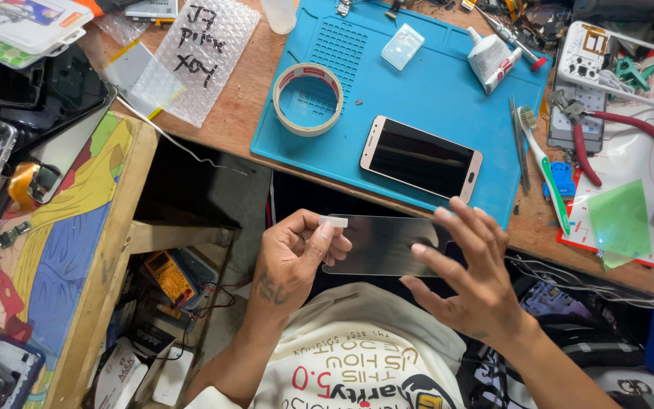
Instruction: The person unpacks a screen protector, peels off the backing, and aligns it on a smartphone screen. They smooth the protector with fingers, then apply small pieces of tape along the phone's edges to secure it.
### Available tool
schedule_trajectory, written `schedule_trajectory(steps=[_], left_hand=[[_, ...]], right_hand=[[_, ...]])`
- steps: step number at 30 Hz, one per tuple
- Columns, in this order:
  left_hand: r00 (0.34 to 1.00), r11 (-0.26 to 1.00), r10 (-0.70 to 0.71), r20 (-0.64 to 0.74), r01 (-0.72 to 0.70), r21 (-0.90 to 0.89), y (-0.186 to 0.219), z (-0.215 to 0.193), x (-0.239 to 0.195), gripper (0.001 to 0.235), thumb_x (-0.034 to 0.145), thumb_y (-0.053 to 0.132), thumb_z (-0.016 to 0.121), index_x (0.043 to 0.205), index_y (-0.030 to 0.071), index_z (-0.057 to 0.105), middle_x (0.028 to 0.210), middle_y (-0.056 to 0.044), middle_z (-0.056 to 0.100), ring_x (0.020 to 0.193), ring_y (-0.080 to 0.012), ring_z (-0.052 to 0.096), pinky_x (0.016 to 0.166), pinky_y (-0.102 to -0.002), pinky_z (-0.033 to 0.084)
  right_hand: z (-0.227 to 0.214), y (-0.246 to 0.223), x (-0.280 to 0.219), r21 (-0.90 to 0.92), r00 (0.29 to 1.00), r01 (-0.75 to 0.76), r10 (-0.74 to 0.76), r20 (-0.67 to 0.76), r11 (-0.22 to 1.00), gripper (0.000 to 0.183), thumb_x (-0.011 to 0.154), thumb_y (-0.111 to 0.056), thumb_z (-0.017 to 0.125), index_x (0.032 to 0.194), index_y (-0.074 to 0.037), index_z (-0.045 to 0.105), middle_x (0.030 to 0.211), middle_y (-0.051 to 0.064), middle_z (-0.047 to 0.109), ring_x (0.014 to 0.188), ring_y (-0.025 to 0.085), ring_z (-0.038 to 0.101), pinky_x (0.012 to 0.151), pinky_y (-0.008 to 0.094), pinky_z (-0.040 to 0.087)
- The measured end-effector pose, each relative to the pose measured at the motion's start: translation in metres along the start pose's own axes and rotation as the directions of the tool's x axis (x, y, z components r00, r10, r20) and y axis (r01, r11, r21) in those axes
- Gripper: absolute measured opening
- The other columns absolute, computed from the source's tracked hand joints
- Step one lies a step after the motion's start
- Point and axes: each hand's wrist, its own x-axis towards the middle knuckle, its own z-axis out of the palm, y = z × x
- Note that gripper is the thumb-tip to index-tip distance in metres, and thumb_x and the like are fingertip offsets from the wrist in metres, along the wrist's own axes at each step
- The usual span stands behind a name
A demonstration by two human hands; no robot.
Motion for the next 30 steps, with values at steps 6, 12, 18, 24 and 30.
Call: schedule_trajectory(steps=[6,12,18,24,30], left_hand=[[0.999,1.000,0.002,0.039,-0.002,0.006,0.009,0.001,-0.002,0.023,0.100,0.020,0.064,0.100,-0.002,0.071,0.082,-0.009,0.076,0.072,-0.0113,0.068,0.065,-0.026,0.054],[0.997,0.998,0.049,0.058,-0.047,-0.037,0.017,-0.001,-0.004,0.023,0.100,0.021,0.064,0.099,-0.001,0.069,0.083,-0.009,0.076,0.072,-0.0110,0.067,0.068,-0.027,0.056],[0.995,0.999,0.036,0.090,-0.033,-0.040,0.018,0.002,-0.005,0.021,0.102,0.019,0.062,0.099,-0.001,0.069,0.085,-0.009,0.076,0.076,-0.0107,0.067,0.072,-0.026,0.056],[0.989,0.989,0.046,0.139,-0.025,-0.148,0.014,0.019,-0.007,0.020,0.103,0.016,0.061,0.100,-0.002,0.068,0.088,-0.010,0.075,0.079,-0.0114,0.067,0.075,-0.027,0.057],[0.983,0.978,0.043,0.178,-0.005,-0.209,0.007,0.041,-0.009,0.022,0.103,0.016,0.061,0.102,-0.005,0.068,0.090,-0.012,0.074,0.082,-0.0139,0.071,0.078,-0.030,0.062]], right_hand=[[-0.011,0.001,0.006,0.072,0.991,-0.118,0.112,0.077,0.990,0.052,0.076,-0.017,0.087,0.121,-0.008,0.063,0.139,0.019,0.057,0.130,0.037,0.058,0.108,0.047,0.049],[-0.015,-0.004,0.001,0.087,0.985,-0.160,0.152,0.086,0.983,0.061,0.073,-0.020,0.090,0.125,-0.006,0.060,0.136,0.018,0.059,0.125,0.037,0.062,0.104,0.045,0.054],[-0.011,-0.007,-0.005,0.106,0.979,-0.193,0.184,0.088,0.975,0.064,0.071,-0.021,0.090,0.125,-0.005,0.059,0.135,0.018,0.060,0.125,0.036,0.063,0.104,0.044,0.054],[0.005,-0.011,-0.016,0.214,0.952,-0.298,0.274,0.135,0.930,0.072,0.067,-0.025,0.092,0.127,-0.005,0.059,0.133,0.015,0.063,0.122,0.031,0.066,0.101,0.039,0.056],[0.029,-0.004,-0.038,0.464,0.888,-0.459,0.395,0.234,0.758,0.083,0.066,-0.023,0.094,0.136,-0.005,0.053,0.134,0.013,0.063,0.124,0.024,0.065,0.106,0.038,0.054]])
